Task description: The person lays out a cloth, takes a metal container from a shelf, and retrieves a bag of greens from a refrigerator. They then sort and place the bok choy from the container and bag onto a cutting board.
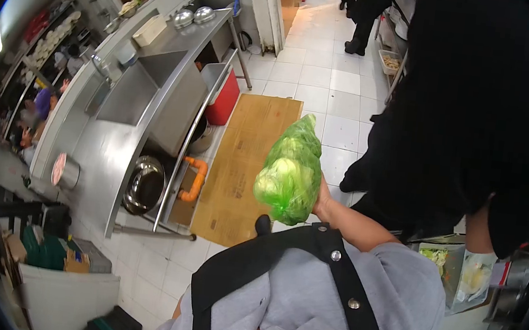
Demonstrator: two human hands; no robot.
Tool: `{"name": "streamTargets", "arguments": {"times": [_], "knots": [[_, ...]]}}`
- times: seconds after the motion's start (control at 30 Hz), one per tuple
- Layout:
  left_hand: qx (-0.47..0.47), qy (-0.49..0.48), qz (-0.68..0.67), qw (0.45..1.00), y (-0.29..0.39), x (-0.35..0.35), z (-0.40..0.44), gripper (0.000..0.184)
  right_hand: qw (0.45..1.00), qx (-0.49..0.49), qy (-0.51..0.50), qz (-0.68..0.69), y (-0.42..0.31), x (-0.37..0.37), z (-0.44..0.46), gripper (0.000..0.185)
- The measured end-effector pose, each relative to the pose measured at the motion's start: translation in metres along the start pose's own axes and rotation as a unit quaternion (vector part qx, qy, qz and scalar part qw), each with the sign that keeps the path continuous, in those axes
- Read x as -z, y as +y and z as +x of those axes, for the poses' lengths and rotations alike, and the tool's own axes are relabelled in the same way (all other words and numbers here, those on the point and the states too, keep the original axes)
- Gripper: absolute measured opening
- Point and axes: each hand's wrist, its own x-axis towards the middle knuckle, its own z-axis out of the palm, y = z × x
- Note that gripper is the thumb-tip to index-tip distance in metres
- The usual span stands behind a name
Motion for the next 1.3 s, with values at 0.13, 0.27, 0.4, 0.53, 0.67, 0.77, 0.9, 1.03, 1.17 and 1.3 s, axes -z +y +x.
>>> {"name": "streamTargets", "arguments": {"times": [0.13, 0.27, 0.4, 0.53, 0.67, 0.77, 0.9, 1.03, 1.17, 1.3], "knots": [[-0.037, -0.021, 0.065, 0.997, 0.059, 0.082, 0.09, 0.038, 0.999, 0.028, -0.012, 0.025, -0.025, 0.002, 0.067, 0.061], [-0.095, -0.026, 0.146, 0.984, 0.144, 0.162, 0.173, 0.038, 0.994, 0.095, 0.005, 0.047, -0.048, -0.018, 0.118, 0.05], [-0.165, -0.029, 0.206, 0.964, 0.278, 0.211, 0.244, 0.038, 0.984, 0.163, 0.074, 0.008, -0.088, -0.039, 0.162, 0.046], [-0.206, -0.035, 0.184, 0.96, 0.393, 0.219, 0.312, 0.039, 0.983, 0.172, 0.027, 0.052, -0.142, -0.028, 0.224, 0.046], [-0.242, -0.062, 0.172, 0.953, 0.443, 0.214, 0.385, 0.042, 0.977, 0.184, 0.105, -0.029, -0.202, -0.004, 0.288, 0.047], [-0.216, -0.103, 0.152, 0.959, 0.417, 0.216, 0.475, 0.043, 0.98, 0.179, 0.077, -0.039, -0.25, -0.006, 0.334, 0.047], [-0.156, -0.109, 0.161, 0.968, 0.483, 0.245, 0.502, 0.044, 0.976, 0.213, 0.036, -0.042, -0.312, -0.024, 0.398, 0.048], [-0.136, -0.11, 0.156, 0.972, 0.543, 0.261, 0.553, 0.044, 0.976, 0.217, 0.02, -0.012, -0.375, -0.048, 0.463, 0.048], [-0.136, -0.123, 0.165, 0.969, 0.608, 0.274, 0.624, 0.045, 0.979, 0.205, -0.007, 0.008, -0.437, -0.045, 0.532, 0.049], [-0.149, -0.138, 0.182, 0.962, 0.685, 0.294, 0.696, 0.045, 0.974, 0.222, 0.038, 0.001, -0.484, -0.058, 0.59, 0.056]]}}
